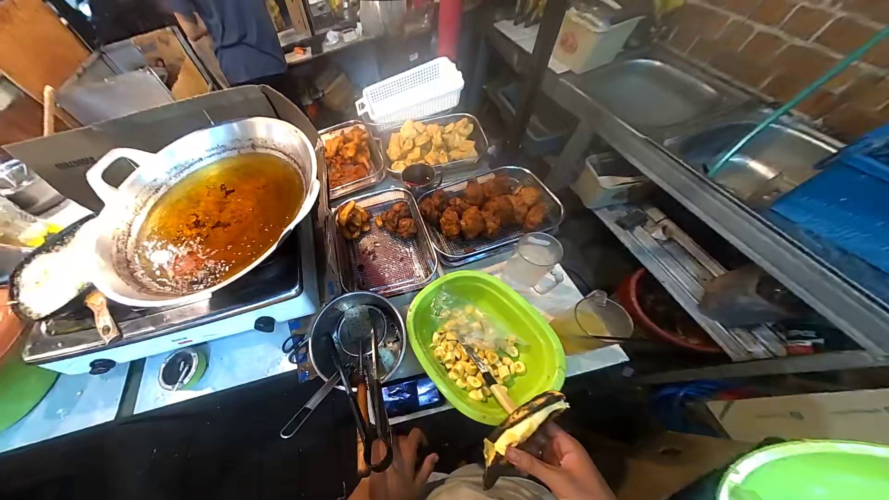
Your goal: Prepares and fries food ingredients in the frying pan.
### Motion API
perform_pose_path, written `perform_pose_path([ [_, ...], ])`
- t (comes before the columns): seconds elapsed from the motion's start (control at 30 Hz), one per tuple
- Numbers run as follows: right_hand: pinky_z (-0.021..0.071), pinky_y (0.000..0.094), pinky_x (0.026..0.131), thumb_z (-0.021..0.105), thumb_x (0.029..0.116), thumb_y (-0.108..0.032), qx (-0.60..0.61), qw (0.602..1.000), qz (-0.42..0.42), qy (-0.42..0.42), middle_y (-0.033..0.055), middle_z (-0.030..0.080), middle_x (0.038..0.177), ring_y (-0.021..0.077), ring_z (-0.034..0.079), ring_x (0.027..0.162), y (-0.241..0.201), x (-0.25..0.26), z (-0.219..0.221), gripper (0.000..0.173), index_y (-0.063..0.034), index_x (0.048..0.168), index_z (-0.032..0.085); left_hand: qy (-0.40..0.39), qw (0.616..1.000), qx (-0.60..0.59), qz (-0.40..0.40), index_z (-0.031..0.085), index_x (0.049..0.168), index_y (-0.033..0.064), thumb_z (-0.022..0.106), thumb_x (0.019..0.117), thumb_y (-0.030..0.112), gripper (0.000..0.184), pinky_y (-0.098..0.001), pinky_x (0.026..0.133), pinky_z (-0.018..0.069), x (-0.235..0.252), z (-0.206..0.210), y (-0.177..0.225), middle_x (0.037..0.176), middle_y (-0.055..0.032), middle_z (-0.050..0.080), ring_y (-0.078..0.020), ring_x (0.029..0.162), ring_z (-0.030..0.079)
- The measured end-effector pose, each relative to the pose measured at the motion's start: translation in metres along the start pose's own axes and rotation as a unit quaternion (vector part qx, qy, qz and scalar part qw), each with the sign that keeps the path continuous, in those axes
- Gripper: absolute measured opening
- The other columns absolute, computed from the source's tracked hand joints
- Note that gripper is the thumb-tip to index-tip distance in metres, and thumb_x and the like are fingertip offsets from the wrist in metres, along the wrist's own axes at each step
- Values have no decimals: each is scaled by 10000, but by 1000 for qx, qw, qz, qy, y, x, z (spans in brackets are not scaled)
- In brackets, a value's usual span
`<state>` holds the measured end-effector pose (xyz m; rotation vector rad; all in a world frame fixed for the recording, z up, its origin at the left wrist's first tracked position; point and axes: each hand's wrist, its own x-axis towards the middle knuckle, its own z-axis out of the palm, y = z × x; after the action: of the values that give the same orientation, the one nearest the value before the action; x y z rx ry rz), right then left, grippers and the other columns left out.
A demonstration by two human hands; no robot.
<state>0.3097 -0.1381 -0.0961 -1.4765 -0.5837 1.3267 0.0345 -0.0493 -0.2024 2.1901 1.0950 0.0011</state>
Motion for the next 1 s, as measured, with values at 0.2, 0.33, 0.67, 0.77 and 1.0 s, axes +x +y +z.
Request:
perform_pose_path([
  [0.2, 651, 379, 825, 869, 775, -46, 6, 1000, 3, -2, 101, 749, 1044, 217, 750, 913, -1, 4, 2, 622, 23, 1290, 526, -27, 995, -53, -76, 724, 1062, 76, 508, 1017, 495, 474, -479, 821, 589, -3, -2, 4, 854, -105, 731, -242, 819, 723],
  [0.33, 651, 381, 826, 873, 769, -46, 4, 1000, 5, -4, 110, 747, 1044, 223, 750, 911, -2, 4, 2, 627, 32, 1287, 528, -61, 983, -117, -130, 649, 1376, 175, 563, 991, 496, 509, -466, 1030, 532, -1, -1, 10, 1215, -71, 732, -208, 1126, 696],
  [0.67, 649, 387, 830, 890, 748, -53, 14, 1000, 8, -12, 131, 748, 1041, 238, 751, 914, 0, 9, 2, 660, 40, 1289, 524, -81, 970, -174, -148, 452, 1512, -4, 668, 958, 386, 711, -447, 1090, 494, 15, 28, 0, 1485, -233, 510, -310, 1263, 611],
  [0.77, 650, 376, 831, 893, 750, -70, 8, 1000, 2, -15, 123, 750, 1047, 230, 752, 908, 2, 10, -1, 665, 35, 1296, 527, -139, 964, -96, -204, 547, 1450, 56, 624, 958, 496, 665, -503, 1115, 463, 10, 37, -27, 1413, -176, 603, -301, 1305, 590],
  [1.0, 654, 380, 827, 896, 737, -73, -4, 1000, -3, -1, 113, 752, 1046, 227, 754, 914, -1, 8, -5, 675, 34, 1298, 536, -304, 864, 40, -399, 527, 1433, 32, 652, 944, 429, 642, -660, 1022, 453, -6, 8, -27, 1398, -240, 590, -429, 1291, 568],
])
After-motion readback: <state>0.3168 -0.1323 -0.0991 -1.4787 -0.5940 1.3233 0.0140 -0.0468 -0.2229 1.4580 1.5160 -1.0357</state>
